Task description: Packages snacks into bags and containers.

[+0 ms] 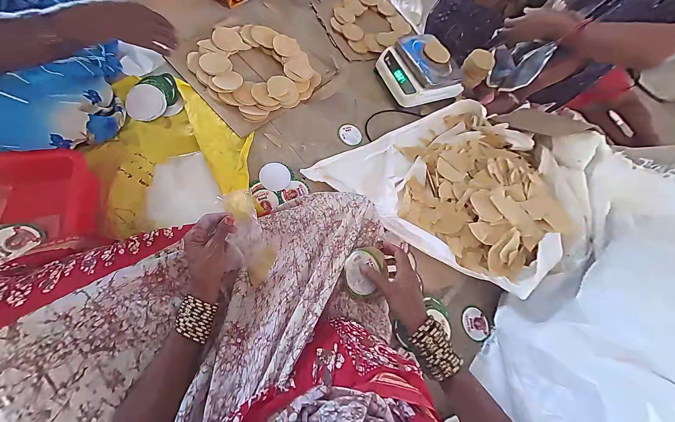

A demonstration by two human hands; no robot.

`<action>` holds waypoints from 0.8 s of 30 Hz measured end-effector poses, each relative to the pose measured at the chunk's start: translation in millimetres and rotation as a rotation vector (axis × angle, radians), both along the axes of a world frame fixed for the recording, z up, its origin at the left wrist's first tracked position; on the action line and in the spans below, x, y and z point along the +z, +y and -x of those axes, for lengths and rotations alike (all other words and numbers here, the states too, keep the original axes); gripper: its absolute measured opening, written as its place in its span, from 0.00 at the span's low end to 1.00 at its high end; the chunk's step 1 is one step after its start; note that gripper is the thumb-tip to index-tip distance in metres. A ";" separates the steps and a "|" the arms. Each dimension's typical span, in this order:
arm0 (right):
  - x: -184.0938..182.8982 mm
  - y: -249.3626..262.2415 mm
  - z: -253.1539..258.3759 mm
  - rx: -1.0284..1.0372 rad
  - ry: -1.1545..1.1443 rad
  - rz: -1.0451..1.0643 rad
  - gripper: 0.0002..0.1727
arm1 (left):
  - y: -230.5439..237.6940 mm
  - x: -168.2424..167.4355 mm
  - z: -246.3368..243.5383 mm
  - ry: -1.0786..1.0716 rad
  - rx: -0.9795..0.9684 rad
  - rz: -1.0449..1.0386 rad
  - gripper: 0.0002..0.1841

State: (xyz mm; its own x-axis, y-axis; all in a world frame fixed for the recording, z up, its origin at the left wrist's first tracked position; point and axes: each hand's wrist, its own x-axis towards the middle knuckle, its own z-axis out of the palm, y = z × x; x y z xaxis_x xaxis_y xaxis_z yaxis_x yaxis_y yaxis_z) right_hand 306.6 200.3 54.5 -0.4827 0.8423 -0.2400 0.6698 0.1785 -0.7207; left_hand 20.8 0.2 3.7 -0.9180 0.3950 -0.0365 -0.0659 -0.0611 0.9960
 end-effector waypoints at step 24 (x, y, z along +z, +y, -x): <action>-66.3 21.1 315.3 0.913 -0.687 -0.342 0.26 | 5.3 -3.4 14.0 -0.079 0.086 -0.077 0.05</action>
State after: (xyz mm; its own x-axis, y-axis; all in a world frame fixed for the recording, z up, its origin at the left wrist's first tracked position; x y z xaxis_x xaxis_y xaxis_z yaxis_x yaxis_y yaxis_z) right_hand -8.7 221.4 -11.8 -0.7946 0.3252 -0.5126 0.4229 0.9023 -0.0832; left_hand 6.8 5.5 0.3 -0.9440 0.3194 -0.0827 -0.1351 -0.1456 0.9801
